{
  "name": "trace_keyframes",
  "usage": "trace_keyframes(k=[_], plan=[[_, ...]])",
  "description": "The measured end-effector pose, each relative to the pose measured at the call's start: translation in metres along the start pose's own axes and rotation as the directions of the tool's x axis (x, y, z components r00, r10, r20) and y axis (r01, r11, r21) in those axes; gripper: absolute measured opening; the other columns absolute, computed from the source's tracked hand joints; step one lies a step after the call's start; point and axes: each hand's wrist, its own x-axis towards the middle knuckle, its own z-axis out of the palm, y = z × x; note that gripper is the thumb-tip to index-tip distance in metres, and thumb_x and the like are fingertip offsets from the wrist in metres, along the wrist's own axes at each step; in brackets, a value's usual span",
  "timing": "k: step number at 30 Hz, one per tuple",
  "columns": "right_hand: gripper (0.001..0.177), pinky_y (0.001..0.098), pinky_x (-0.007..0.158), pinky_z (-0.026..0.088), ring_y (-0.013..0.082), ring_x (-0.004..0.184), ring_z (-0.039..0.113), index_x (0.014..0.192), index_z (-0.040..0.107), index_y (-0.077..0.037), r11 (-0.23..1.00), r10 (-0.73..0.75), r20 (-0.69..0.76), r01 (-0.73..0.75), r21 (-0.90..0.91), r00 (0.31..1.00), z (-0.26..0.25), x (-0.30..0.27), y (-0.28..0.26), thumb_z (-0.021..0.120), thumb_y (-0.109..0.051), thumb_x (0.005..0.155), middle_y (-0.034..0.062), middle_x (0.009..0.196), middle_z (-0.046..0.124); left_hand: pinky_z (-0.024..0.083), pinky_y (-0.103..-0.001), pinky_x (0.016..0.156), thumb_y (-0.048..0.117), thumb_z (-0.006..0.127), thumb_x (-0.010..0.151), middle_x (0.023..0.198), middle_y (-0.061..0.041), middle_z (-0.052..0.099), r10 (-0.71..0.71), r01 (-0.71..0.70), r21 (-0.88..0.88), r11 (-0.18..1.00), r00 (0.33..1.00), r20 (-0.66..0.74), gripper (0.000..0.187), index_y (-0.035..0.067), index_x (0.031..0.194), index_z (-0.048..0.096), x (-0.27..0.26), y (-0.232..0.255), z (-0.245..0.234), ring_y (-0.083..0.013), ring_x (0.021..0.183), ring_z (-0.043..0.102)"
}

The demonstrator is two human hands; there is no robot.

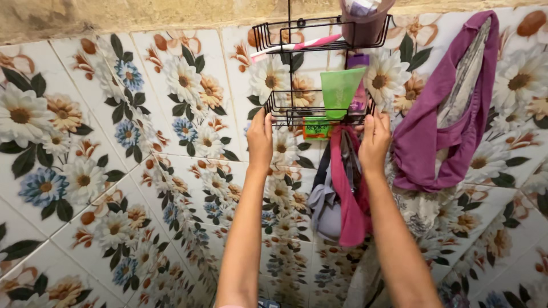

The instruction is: The person removes clothes from a wall-mounted rack and places them into a basin. They then transfer various toiletries from a small basket onto the wall rack, including toothpaste, soap, and a toothbrush. Finally, they move the basket to the kitchen sink area and rinse it under running water.

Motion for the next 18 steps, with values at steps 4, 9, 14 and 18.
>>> trace_keyframes(k=[4,9,14,18], plan=[[0.028,0.0305,0.072,0.052,0.0164,0.081,0.063,0.122,0.064,0.004,0.997,-0.038,0.016,0.039,-0.072,0.999,-0.006,0.008,0.021,0.047,-0.017,0.118,0.0085,0.102,0.054,0.053,-0.044,0.077,0.014,0.051,0.109,0.097,-0.021,0.067,-0.028,0.027,0.025,0.999,0.998,0.060,0.028,-0.002,0.130,0.061,-0.003,0.009,0.000,-0.0328,0.085,0.066],[0.031,0.0293,0.067,0.051,0.0157,0.076,0.062,0.128,0.065,0.005,0.992,-0.046,0.066,0.054,-0.110,0.997,0.002,-0.015,0.018,0.047,-0.016,0.113,0.0100,0.100,0.054,0.052,-0.044,0.077,0.012,0.051,0.111,0.101,-0.020,0.067,0.043,-0.043,0.087,0.995,0.999,-0.001,0.028,0.000,0.134,0.061,-0.018,0.002,-0.012,-0.0332,0.087,0.065],[0.030,0.0305,0.075,0.050,0.0157,0.083,0.059,0.135,0.064,0.002,0.992,-0.088,0.012,0.088,-0.095,0.996,0.012,-0.024,0.014,0.047,-0.015,0.117,0.0078,0.099,0.054,0.052,-0.042,0.074,0.011,0.049,0.108,0.092,-0.017,0.065,0.026,-0.026,0.042,0.999,1.000,0.001,0.036,0.005,0.143,0.057,-0.003,0.007,-0.016,-0.0299,0.082,0.065],[0.036,0.0258,0.070,0.052,0.0105,0.078,0.059,0.143,0.060,-0.001,0.992,0.023,0.020,-0.026,0.122,1.000,0.016,-0.016,0.005,0.045,-0.016,0.114,0.0049,0.100,0.049,0.052,-0.042,0.073,0.012,0.049,0.109,0.091,-0.016,0.063,0.052,-0.052,0.014,0.999,0.999,0.012,0.037,0.005,0.144,0.056,0.006,0.013,-0.018,-0.0291,0.080,0.064]])
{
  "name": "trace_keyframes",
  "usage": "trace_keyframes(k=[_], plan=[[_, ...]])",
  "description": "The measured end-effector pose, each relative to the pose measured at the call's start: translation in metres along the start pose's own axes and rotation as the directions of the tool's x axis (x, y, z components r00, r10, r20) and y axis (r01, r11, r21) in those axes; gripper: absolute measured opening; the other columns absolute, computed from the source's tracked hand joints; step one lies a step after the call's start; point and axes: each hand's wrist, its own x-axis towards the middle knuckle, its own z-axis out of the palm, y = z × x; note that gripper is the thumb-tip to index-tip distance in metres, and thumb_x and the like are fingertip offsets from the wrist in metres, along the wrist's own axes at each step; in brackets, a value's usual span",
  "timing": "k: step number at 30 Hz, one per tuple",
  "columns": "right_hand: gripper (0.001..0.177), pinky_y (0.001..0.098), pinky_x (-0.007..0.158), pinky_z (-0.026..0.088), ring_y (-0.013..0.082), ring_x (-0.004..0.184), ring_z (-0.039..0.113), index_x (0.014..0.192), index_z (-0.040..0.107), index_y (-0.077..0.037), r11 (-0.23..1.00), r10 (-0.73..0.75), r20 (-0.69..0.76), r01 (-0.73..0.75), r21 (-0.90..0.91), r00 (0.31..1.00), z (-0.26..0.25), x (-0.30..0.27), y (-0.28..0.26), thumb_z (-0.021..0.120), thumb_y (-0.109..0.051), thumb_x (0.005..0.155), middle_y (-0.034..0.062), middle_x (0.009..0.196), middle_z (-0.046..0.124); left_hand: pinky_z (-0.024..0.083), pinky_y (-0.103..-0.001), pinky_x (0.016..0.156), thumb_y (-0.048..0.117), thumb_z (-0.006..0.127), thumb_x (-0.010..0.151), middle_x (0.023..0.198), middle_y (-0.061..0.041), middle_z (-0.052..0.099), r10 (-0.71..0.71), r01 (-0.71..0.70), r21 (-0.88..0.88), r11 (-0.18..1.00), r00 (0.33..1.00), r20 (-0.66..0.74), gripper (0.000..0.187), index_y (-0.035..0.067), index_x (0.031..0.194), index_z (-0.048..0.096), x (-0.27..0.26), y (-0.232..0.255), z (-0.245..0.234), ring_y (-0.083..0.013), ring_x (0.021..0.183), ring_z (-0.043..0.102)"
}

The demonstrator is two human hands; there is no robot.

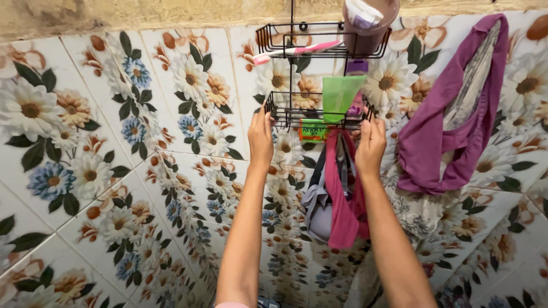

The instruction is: The person removes clothes from a wall-mounted rack and places them into a basin. They then transfer various toiletries from a small basket onto the wall rack, including toothpaste, soap, and a toothbrush. Finally, they move the basket to the kitchen sink area and rinse it under running water.

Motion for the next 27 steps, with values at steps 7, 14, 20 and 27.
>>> trace_keyframes(k=[7,14,20,27], plan=[[0.034,0.0251,0.067,0.049,0.0092,0.076,0.057,0.140,0.063,0.000,1.000,-0.014,0.002,0.014,-0.028,1.000,-0.001,0.020,-0.020,0.047,-0.015,0.114,0.0034,0.099,0.052,0.050,-0.043,0.071,0.014,0.050,0.109,0.089,-0.017,0.063,0.028,-0.027,0.035,0.999,0.999,-0.027,0.029,-0.002,0.131,0.062,0.024,0.008,-0.003,-0.0306,0.077,0.063],[0.031,0.0241,0.062,0.044,0.0071,0.069,0.053,0.126,0.071,0.002,0.998,0.033,-0.023,-0.034,-0.044,0.999,-0.006,0.018,-0.031,0.051,-0.017,0.112,0.0027,0.092,0.055,0.050,-0.046,0.068,0.018,0.049,0.108,0.086,-0.020,0.064,-0.071,0.073,0.040,0.997,0.996,-0.052,0.031,-0.004,0.122,0.066,0.021,0.019,-0.005,-0.0343,0.073,0.063],[0.031,0.0217,0.057,0.041,0.0048,0.065,0.053,0.113,0.072,0.001,0.995,0.100,-0.024,-0.100,0.032,0.995,-0.008,0.018,-0.039,0.052,-0.022,0.112,-0.0012,0.080,0.058,0.050,-0.050,0.071,0.017,0.048,0.109,0.088,-0.023,0.064,0.056,-0.047,0.088,0.995,0.993,-0.103,0.030,-0.005,0.117,0.067,0.028,0.031,-0.015,-0.0398,0.078,0.062],[0.031,0.0230,0.053,0.037,0.0046,0.060,0.050,0.101,0.070,0.000,0.972,0.183,-0.019,-0.178,0.154,0.983,-0.014,0.031,-0.031,0.055,-0.025,0.112,-0.0031,0.072,0.057,0.048,-0.052,0.070,0.018,0.050,0.109,0.083,-0.023,0.062,-0.025,0.035,0.145,0.989,0.997,-0.071,0.029,-0.003,0.105,0.069,0.036,0.039,-0.018,-0.0421,0.077,0.060]])
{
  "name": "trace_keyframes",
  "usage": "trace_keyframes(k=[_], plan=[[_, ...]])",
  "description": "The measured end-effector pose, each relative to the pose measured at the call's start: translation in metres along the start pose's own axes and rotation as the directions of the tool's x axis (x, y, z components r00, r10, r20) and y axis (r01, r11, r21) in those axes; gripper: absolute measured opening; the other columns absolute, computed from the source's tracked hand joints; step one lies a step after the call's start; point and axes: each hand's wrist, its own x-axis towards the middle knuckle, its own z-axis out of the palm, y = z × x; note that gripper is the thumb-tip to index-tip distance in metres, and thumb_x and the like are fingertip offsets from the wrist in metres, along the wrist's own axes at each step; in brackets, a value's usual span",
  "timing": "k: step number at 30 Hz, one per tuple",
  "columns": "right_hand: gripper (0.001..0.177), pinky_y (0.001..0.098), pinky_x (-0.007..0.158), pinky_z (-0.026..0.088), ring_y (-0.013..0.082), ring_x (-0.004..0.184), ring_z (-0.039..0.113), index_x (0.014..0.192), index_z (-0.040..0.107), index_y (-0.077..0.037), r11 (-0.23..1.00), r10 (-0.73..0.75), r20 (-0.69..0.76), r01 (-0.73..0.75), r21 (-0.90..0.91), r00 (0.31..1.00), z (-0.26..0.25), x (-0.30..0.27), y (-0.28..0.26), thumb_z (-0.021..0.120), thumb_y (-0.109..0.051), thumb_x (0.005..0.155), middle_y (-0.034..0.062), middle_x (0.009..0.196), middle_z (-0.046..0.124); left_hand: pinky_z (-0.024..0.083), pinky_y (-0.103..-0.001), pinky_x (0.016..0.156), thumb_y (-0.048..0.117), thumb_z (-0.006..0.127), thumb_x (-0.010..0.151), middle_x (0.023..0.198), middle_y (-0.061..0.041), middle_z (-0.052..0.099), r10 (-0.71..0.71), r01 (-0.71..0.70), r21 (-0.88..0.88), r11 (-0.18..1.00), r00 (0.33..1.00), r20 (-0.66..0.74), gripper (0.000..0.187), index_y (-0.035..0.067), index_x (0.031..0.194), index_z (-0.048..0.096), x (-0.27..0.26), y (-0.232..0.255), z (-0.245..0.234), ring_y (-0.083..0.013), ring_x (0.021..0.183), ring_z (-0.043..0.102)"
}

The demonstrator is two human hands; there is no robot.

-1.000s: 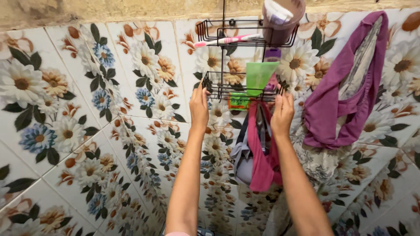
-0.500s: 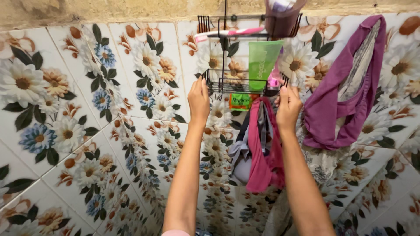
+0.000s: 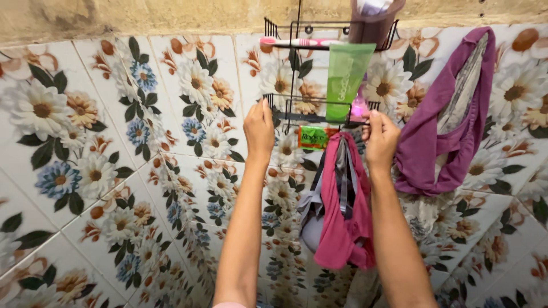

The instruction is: The person removes clothes from a wall-mounted rack and places them into a basin. They then transfer various toiletries from a small basket onto the wall rack, including toothpaste, soap, and a toothbrush. Finally, they move the basket to the kitchen sink area and rinse it under running water.

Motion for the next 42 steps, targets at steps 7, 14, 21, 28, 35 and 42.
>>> trace_keyframes(k=[7,14,21,28,35,42], plan=[[0.033,0.0234,0.055,0.040,0.0048,0.059,0.052,0.103,0.072,0.000,0.976,-0.075,0.004,0.074,-0.204,0.997,-0.003,-0.008,0.012,0.053,-0.026,0.111,-0.0029,0.068,0.056,0.048,-0.052,0.071,0.018,0.047,0.108,0.087,-0.023,0.063,0.009,-0.009,-0.031,0.999,1.000,0.003,0.031,-0.004,0.112,0.069,-0.016,-0.015,0.012,-0.0428,0.079,0.061],[0.031,0.0232,0.057,0.042,0.0054,0.063,0.054,0.108,0.070,-0.003,0.986,-0.050,0.004,0.050,-0.162,0.999,-0.003,-0.015,0.039,0.051,-0.027,0.112,-0.0017,0.073,0.058,0.049,-0.049,0.074,0.018,0.046,0.109,0.092,-0.022,0.062,-0.024,0.024,-0.090,0.996,1.000,0.001,0.031,-0.004,0.118,0.066,-0.035,-0.030,0.027,-0.0399,0.082,0.061],[0.029,0.0225,0.061,0.047,0.0053,0.068,0.057,0.117,0.070,-0.004,0.993,-0.034,0.014,0.035,-0.110,0.999,-0.006,-0.017,0.053,0.052,-0.027,0.112,-0.0028,0.082,0.061,0.050,-0.045,0.077,0.018,0.046,0.109,0.095,-0.019,0.062,-0.036,0.039,-0.156,0.987,0.999,0.024,0.033,0.000,0.129,0.065,-0.048,-0.037,0.033,-0.0351,0.085,0.062],[0.035,0.0257,0.076,0.049,0.0099,0.086,0.058,0.138,0.060,-0.006,0.993,-0.013,0.055,0.019,-0.118,0.998,-0.015,-0.042,0.076,0.059,-0.022,0.108,0.0024,0.104,0.062,0.053,-0.035,0.093,0.024,0.045,0.111,0.115,-0.014,0.066,-0.239,0.254,-0.343,0.904,0.967,0.086,0.036,0.000,0.132,0.063,-0.094,-0.057,0.054,-0.0239,0.103,0.069],[0.059,0.0418,0.109,0.045,0.0300,0.125,0.057,0.148,0.051,-0.002,0.891,-0.144,0.178,0.206,-0.404,0.973,-0.024,-0.088,0.101,0.076,-0.019,0.098,0.0176,0.136,0.056,0.052,-0.036,0.096,0.039,0.067,0.093,0.120,-0.019,0.066,-0.331,0.424,-0.445,0.789,0.903,0.273,0.081,0.002,0.153,0.027,-0.152,-0.025,0.089,-0.0292,0.108,0.067],[0.035,0.0382,0.091,0.053,0.0296,0.097,0.070,0.125,0.067,-0.003,0.798,0.274,0.244,-0.078,-0.598,0.930,-0.026,-0.077,0.122,0.072,-0.022,0.096,0.0195,0.108,0.073,0.048,-0.050,0.097,0.034,0.081,0.087,0.127,-0.032,0.058,0.010,0.076,-0.180,0.981,0.901,0.433,0.073,-0.007,0.137,0.046,-0.184,-0.035,0.116,-0.0495,0.117,0.057]])
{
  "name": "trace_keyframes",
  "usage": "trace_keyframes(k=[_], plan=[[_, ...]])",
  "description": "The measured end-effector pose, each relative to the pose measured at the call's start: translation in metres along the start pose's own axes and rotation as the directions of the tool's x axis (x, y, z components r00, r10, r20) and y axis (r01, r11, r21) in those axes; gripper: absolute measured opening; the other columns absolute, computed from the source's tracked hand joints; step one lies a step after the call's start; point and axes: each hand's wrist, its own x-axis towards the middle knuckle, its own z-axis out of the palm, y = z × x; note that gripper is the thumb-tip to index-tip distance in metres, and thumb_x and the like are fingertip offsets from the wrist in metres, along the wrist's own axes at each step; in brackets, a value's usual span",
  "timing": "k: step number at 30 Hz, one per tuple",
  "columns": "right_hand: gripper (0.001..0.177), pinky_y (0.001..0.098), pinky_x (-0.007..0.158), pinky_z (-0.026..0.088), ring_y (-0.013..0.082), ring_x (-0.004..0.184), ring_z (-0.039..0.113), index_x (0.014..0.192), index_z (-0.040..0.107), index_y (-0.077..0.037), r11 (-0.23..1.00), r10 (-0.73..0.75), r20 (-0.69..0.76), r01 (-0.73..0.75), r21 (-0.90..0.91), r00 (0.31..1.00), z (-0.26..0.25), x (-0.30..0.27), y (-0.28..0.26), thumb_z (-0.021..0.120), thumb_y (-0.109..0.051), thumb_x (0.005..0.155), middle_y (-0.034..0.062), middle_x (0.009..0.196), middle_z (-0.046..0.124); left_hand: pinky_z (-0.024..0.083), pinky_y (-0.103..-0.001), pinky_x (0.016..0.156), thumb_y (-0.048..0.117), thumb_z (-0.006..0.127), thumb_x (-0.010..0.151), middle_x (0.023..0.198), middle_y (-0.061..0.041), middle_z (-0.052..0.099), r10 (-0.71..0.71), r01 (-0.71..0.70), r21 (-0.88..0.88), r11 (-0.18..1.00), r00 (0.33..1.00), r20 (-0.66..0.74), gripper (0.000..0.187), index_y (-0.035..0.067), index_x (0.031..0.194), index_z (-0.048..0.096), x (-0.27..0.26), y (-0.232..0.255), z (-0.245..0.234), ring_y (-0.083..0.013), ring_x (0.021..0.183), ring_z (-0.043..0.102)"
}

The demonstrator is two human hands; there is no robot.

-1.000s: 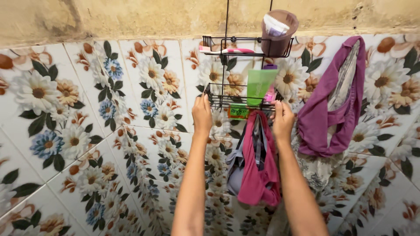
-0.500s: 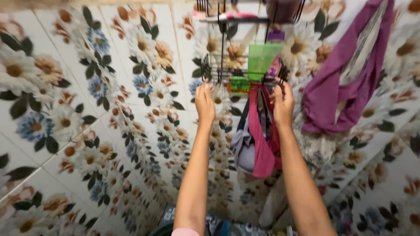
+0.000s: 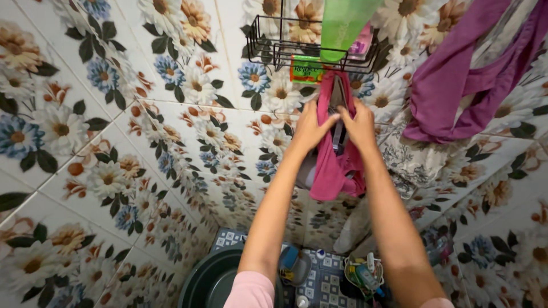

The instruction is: The person removes clothes from a wall-mounted rack and places them into a basin. They then transfer various toiletries from a small basket onto the wall rack, including toothpaste, soap, and a toothbrush. Finally, they move the basket to the kitchen sink area and rinse it under running water.

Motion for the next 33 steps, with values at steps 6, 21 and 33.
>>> trace_keyframes(k=[6,21,33], plan=[[0.029,0.0396,0.095,0.051,0.0319,0.106,0.067,0.128,0.062,0.001,0.957,-0.245,-0.191,0.268,0.108,0.950,-0.001,0.014,-0.001,0.058,-0.010,0.102,0.0204,0.116,0.070,0.051,-0.050,0.095,0.008,0.064,0.090,0.116,-0.025,0.064,-0.040,0.038,-0.020,0.999,0.995,-0.094,0.033,-0.003,0.121,0.061,0.019,-0.038,0.019,-0.0460,0.111,0.060],[0.029,0.0390,0.106,0.049,0.0354,0.117,0.065,0.128,0.061,-0.001,0.987,-0.155,-0.016,0.155,0.041,0.988,0.017,-0.002,-0.017,0.067,-0.013,0.103,0.0209,0.122,0.067,0.048,-0.047,0.099,-0.003,0.061,0.089,0.119,-0.024,0.061,-0.082,0.045,-0.167,0.985,0.971,-0.224,0.036,-0.001,0.125,0.055,0.010,-0.008,0.006,-0.0453,0.116,0.058],[0.038,0.0317,0.115,0.044,0.0195,0.125,0.059,0.146,0.052,-0.001,0.733,-0.199,-0.207,0.285,0.617,0.958,0.025,0.011,-0.011,0.045,0.005,0.109,0.0074,0.134,0.063,0.047,-0.042,0.104,0.010,0.065,0.094,0.120,-0.018,0.064,-0.046,0.017,-0.248,0.969,0.992,-0.114,0.034,0.003,0.127,0.057,0.010,0.023,-0.022,-0.0371,0.118,0.060]])
